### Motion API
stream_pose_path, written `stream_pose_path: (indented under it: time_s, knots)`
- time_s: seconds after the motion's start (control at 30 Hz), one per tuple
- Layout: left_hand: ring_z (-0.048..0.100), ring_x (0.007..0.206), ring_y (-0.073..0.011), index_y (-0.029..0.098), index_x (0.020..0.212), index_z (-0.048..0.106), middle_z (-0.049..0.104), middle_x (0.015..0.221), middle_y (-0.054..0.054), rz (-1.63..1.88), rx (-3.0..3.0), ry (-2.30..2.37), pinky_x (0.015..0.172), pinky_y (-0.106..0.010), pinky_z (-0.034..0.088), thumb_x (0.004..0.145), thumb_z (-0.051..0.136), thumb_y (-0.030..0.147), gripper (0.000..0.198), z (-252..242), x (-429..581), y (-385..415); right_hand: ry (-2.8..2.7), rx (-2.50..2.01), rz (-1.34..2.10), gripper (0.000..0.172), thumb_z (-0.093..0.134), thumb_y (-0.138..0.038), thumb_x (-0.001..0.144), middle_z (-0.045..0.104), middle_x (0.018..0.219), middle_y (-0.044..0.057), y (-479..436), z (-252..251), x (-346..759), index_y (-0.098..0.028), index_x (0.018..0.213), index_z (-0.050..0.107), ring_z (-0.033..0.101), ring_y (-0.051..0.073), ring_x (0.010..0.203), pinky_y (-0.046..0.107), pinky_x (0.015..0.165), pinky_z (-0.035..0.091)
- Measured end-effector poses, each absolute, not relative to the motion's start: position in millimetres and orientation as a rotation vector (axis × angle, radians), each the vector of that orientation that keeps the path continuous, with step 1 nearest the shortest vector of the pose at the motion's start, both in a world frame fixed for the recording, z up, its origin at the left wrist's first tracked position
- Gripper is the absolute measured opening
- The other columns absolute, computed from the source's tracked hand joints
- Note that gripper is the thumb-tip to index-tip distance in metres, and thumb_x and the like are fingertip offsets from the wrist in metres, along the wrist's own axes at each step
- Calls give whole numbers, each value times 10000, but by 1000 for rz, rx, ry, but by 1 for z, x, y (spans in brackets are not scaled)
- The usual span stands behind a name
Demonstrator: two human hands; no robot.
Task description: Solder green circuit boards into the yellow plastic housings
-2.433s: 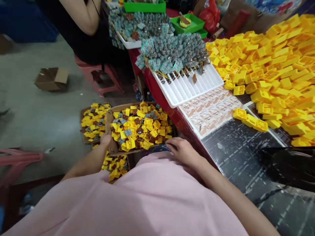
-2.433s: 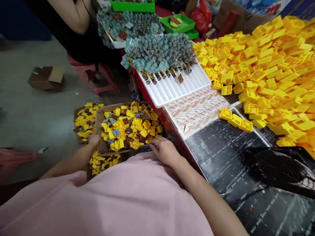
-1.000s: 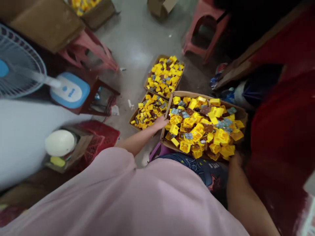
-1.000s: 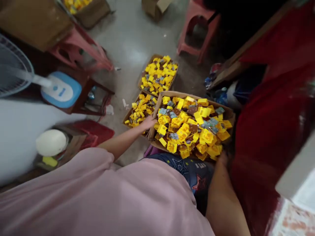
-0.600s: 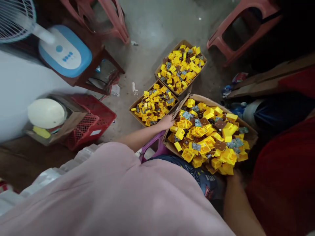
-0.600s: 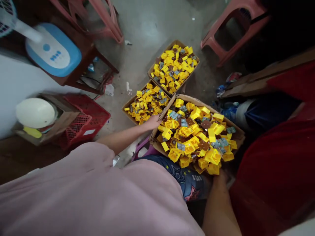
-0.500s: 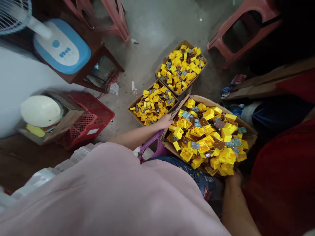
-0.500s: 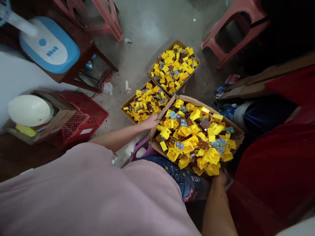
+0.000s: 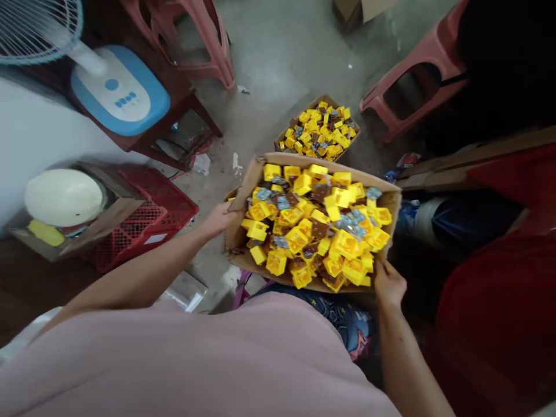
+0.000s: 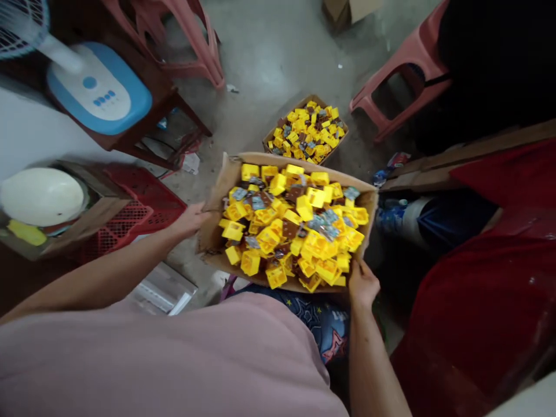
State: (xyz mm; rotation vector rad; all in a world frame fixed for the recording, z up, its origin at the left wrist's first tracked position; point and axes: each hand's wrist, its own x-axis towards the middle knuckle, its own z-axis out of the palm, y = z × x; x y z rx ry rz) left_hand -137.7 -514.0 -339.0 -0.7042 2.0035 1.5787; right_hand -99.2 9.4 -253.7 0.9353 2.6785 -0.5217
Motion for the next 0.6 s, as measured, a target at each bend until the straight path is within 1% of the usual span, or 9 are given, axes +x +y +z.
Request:
stream_pose_path:
  time_s: [0.1,0.13,0.17,0.2,0.27,0.3,0.37,0.5,0.6]
  knots:
    - [646,745,-148,149,992,704,689,872,-4,1623,-1042,1915,722,-299,578,1040,779,398,265,-338,-111,-553,2659,712,-539,392,743,-486,1078,723,1349,93,-38,-263,-156,-185,1327,712,732,249,1167,456,998,669]
    - [644,754,-147,153,1032,706,695,903,-9,1634,-1150,1893,729,-302,585,1055,767,413,268,-339,-102,-561,2649,637,-536,328,714,-499,1094,723,1377,78,-56,-267,-176,-246,1300,739,724,244,1175,412,1013,660]
    - [654,779,-149,155,1089,707,705,953,-16,1644,-1251,1871,745,-307,599,1074,751,427,276,-340,-95,-568,2641,553,-537,406,739,-488,1080,716,1370,95,-74,-271,-196,-190,1354,704,729,255,1181,466,1013,667]
    - [669,812,-152,155,1153,705,715,1009,-27,1652,-1346,1850,767,-314,614,1090,735,433,286,-341,-88,-573,2630,483,-526,417,740,-485,1080,711,1383,105,-93,-275,-215,-196,1377,693,727,251,1191,478,1028,664]
    - [709,900,-170,158,1286,689,729,1134,-54,1660,-1513,1812,822,-340,648,1112,711,428,322,-346,-78,-576,2604,365,-490,380,718,-486,1094,703,1417,107,-130,-284,-251,-225,1370,703,717,247,1216,472,1056,654]
    - [725,944,-181,160,1341,677,731,1190,-70,1660,-1581,1796,848,-354,661,1118,704,427,349,-349,-74,-575,2591,315,-471,410,730,-485,1087,701,1415,109,-148,-288,-267,-207,1385,693,718,257,1224,490,1057,655]
    - [745,1020,-206,166,1416,658,727,1277,-93,1653,-1680,1773,883,-382,680,1120,704,434,402,-357,-69,-571,2567,245,-428,400,727,-486,1088,699,1424,110,-178,-294,-293,-217,1382,695,715,255,1230,486,1062,653]
    - [750,1086,-227,176,1446,654,716,1339,-107,1610,-1722,1803,908,-398,691,1114,717,436,426,-381,-65,-560,2534,149,-356,405,733,-482,1085,696,1430,111,-218,-301,-326,-217,1389,692,714,259,1241,488,1065,652]
    - [746,1119,-239,181,1432,668,713,1353,-108,1561,-1558,1875,934,-415,687,1102,735,448,429,-402,-63,-556,2514,110,-299,415,742,-480,1079,696,1426,110,-229,-302,-339,-214,1394,689,715,262,1242,489,1062,653]
